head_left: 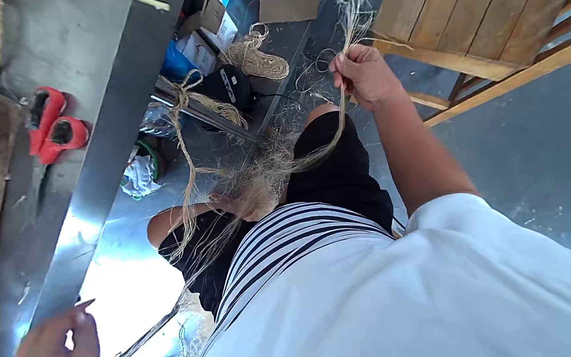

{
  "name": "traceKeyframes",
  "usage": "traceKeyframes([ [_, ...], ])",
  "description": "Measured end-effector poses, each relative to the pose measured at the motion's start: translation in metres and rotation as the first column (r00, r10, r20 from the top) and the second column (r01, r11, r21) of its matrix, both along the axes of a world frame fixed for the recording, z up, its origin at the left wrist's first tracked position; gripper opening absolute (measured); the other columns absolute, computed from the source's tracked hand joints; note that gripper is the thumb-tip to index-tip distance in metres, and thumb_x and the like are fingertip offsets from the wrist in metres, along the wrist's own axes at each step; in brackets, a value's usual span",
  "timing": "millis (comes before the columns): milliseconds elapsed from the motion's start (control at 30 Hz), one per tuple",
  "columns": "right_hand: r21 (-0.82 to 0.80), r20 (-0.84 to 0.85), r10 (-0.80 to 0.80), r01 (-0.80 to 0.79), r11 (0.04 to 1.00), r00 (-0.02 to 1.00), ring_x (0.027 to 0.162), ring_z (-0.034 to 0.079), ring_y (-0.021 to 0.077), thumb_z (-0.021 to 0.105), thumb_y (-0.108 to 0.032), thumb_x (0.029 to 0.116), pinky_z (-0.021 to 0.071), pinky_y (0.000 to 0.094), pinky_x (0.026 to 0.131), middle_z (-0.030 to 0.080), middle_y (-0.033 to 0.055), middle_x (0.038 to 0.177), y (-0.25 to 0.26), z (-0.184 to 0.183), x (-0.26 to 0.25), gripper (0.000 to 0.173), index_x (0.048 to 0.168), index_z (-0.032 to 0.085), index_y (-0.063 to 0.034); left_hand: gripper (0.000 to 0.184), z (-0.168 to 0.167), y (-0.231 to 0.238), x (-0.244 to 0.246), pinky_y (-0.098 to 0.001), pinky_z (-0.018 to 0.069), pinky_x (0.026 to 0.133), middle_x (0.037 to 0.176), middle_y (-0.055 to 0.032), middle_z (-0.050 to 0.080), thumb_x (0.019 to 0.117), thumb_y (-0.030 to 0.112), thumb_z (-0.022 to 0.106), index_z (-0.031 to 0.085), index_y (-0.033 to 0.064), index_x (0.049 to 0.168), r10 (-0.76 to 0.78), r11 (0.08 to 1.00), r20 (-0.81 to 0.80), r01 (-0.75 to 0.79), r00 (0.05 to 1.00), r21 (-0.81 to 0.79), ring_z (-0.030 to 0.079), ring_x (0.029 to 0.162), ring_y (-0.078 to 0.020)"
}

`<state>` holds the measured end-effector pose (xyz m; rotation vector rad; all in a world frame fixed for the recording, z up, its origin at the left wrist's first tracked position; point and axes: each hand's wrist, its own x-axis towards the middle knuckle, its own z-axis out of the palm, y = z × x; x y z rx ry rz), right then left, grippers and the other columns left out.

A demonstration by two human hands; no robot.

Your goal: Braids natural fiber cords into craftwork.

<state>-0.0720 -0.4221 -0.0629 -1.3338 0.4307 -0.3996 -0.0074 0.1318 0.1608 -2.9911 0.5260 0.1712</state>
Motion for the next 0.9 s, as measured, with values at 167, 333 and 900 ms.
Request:
traceKeyframes([
  [167,-0.136,0.243,0.372,-0.348,0.927,0.896,0.061,0.056,-0.0037,0.048,-0.01,0.1027,0.05,0.0176,0.06,0.064,-0.0131,0.072,0.09,0.065,0.018,0.023,0.087,0.065,-0.0143,0.035,-0.035,-0.105,0.023,-0.0312,0.0482,0.098,0.111,-0.0177,0.068,0.1055,0.018,0.046,0.07,-0.0067,0.112,-0.504,0.623,0.091,0.435,0.859,-0.651,0.061,0.109,-0.0147],
  [333,0.011,0.414,0.576,-0.637,0.771,0.705,0.063,0.057,-0.0047,0.05,-0.008,0.1011,0.049,0.0158,0.059,0.068,-0.013,0.077,0.15,0.086,0.025,0.027,0.085,0.069,-0.0179,0.043,-0.081,-0.208,0.028,-0.0367,0.0477,0.104,0.133,-0.0153,0.061,0.1058,0.017,0.038,0.06,-0.0004,0.137,-0.617,0.506,-0.149,0.245,0.773,-0.827,0.059,0.121,-0.0177],
  [900,-0.425,-0.137,0.65,-0.637,0.643,0.748,0.068,0.05,0.0022,0.044,-0.009,0.107,0.0439,0.0214,0.065,0.057,-0.0015,0.079,0.121,0.051,0.001,0.024,0.096,0.064,-0.0015,0.041,-0.073,-0.211,0.044,-0.0257,0.0488,0.064,0.064,0.0102,0.05,0.1092,0.018,0.022,0.053,0.0219,0.084,-0.635,-0.254,-0.225,-0.476,0.739,-0.842,0.051,0.06,-0.0058],
])
